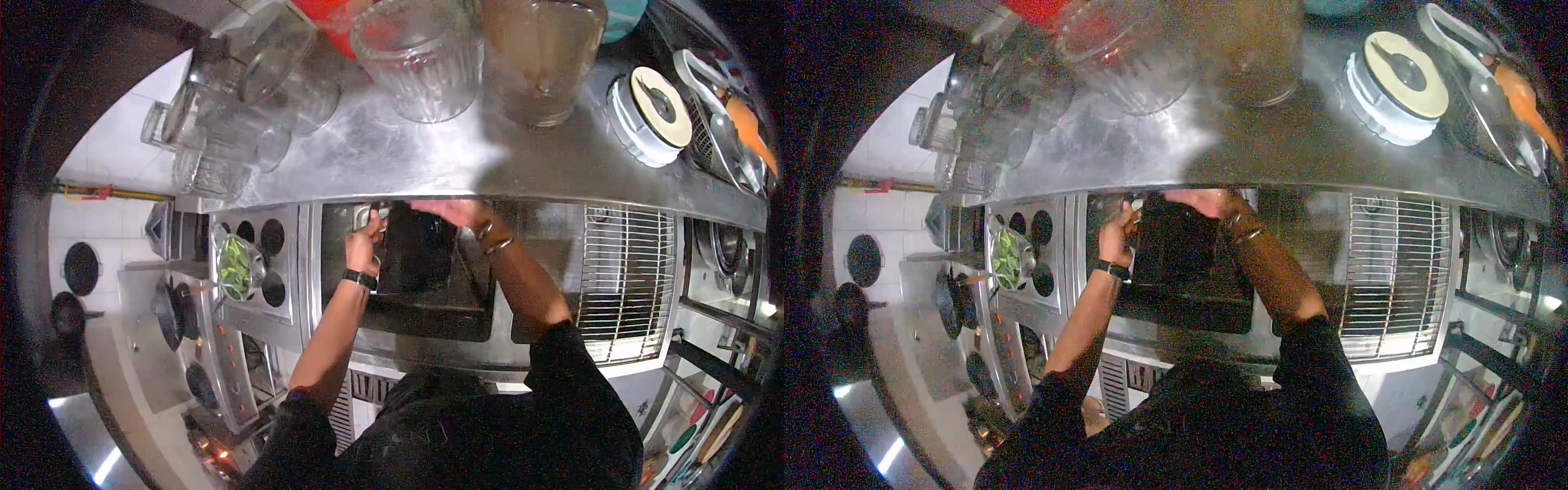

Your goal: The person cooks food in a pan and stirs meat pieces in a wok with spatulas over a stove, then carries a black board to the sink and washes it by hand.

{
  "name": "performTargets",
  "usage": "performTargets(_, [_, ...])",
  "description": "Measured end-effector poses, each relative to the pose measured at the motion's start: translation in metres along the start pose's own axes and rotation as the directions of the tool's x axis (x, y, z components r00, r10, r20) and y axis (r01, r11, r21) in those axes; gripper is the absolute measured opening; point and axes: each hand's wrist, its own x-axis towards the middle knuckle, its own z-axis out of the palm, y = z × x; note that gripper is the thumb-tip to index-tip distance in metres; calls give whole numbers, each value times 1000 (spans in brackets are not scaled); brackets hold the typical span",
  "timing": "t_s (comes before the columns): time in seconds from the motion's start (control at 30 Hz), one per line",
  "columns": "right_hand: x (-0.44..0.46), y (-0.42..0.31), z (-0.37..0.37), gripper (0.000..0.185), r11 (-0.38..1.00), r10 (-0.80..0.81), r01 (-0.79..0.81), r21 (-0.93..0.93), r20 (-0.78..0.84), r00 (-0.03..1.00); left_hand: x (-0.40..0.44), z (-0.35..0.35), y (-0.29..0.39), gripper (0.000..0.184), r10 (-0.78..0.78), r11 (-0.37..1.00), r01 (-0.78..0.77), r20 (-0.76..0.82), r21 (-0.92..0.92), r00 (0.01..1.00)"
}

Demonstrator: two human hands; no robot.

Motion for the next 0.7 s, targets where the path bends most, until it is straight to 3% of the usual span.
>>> performTargets(0.07, [-1,-10,26,61,983,154,-114,-146,307,939,2,10,8,38,21,1000,-21,3,19,1000])
performTargets(0.13, [4,5,-6,51,952,220,-182,-246,133,966,2,13,8,41,-87,990,88,-10,106,996])
performTargets(0.17, [11,12,-5,47,799,189,-163,-578,-16,982,3,16,9,42,-145,977,151,-52,153,988])
performTargets(0.27, [40,51,-14,34,989,141,-147,1,-301,943,-7,32,11,42,-95,987,105,-86,119,992])
performTargets(0.33, [44,54,-6,31,959,282,-259,118,-262,923,-2,27,1,42,-89,985,102,-101,136,991])
performTargets(0.37, [42,46,0,31,958,282,-259,120,-261,923,2,22,-6,42,-82,984,100,-118,151,990])
performTargets(0.4, [36,32,3,34,936,352,-351,37,-49,935,6,15,-12,42,-81,984,100,-121,151,989])
performTargets(0.47, [21,2,0,45,868,497,-462,-185,354,792,11,2,-20,42,-3,999,7,-76,52,997])
performTargets(0.5, [1,-2,-13,58,897,369,-335,-288,70,927,-1,8,-7,42,-20,999,25,-110,42,994])
performTargets(0.53, [0,-4,-12,58,896,373,-339,-286,71,925,0,4,-7,42,-22,999,27,-115,41,993])
performTargets(0.57, [-2,-8,-12,59,819,217,-179,-546,6,976,0,-2,-5,39,-48,997,53,-104,50,993])
performTargets(0.6, [2,-11,-10,59,927,265,-230,-296,82,961,1,-5,-3,36,-67,996,73,-93,57,993])
performTargets(0.63, [5,-13,-10,60,949,311,-314,-5,157,937,4,-7,-5,35,-75,997,77,-84,25,994])
performTargets(0.67, [9,-15,-10,61,880,354,-407,246,231,906,5,-10,-7,35,-74,997,77,-88,25,993])
performTargets(0.7, [15,-9,-7,65,801,592,-598,7,139,794,8,-11,-10,34,-46,998,44,-57,-35,997])
